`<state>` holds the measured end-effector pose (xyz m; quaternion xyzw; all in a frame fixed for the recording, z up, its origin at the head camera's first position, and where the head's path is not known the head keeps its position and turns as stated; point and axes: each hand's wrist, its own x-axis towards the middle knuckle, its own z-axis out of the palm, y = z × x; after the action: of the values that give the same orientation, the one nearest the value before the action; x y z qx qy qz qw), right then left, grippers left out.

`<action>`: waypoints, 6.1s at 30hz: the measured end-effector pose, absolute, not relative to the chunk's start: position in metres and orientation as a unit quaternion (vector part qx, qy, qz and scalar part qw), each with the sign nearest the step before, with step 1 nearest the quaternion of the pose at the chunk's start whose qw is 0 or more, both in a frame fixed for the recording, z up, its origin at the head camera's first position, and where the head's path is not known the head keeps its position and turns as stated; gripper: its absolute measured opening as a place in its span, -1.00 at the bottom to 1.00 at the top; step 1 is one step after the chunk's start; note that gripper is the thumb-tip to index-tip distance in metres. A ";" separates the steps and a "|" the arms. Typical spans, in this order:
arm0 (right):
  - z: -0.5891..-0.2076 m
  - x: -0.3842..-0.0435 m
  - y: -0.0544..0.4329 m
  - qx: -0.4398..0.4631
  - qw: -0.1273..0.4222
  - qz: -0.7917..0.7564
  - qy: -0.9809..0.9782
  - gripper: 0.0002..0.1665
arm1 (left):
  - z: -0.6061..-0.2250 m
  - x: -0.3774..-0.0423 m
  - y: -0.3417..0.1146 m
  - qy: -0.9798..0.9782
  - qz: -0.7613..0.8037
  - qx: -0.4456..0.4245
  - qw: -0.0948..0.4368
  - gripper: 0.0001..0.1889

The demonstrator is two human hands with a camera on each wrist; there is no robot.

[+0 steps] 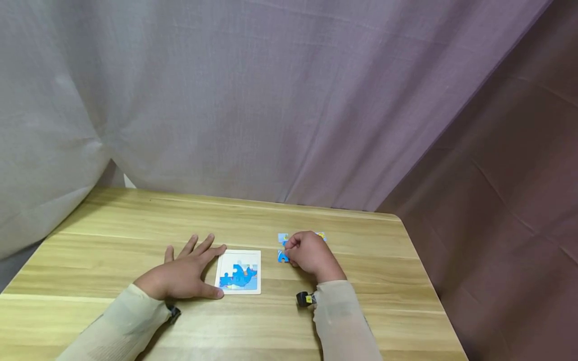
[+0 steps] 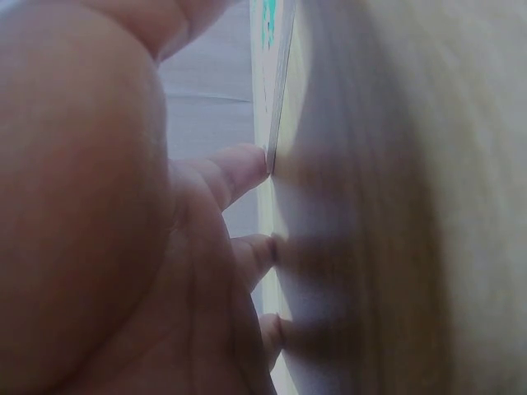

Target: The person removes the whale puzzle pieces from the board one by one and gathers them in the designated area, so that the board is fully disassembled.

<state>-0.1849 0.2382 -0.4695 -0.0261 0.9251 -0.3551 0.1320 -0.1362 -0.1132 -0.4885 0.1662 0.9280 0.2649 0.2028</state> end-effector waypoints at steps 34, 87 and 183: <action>-0.467 -0.184 0.239 -0.028 0.132 -0.330 0.934 -0.94 | -0.488 -0.137 -0.112 0.930 0.255 0.168 0.204 0.24; -0.461 -0.154 0.126 -0.196 0.143 -0.229 0.943 -0.73 | -0.486 -0.136 -0.112 0.929 0.262 0.168 0.202 0.26; -0.427 -0.174 0.259 -0.038 0.099 -0.391 0.914 -0.75 | -0.490 -0.137 -0.115 0.931 0.256 0.169 0.197 0.25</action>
<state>-0.1736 0.2592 -0.4269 -0.0384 0.9144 -0.3906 0.0993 -0.1373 -0.1146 -0.4903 0.1694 0.9312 0.2559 0.1966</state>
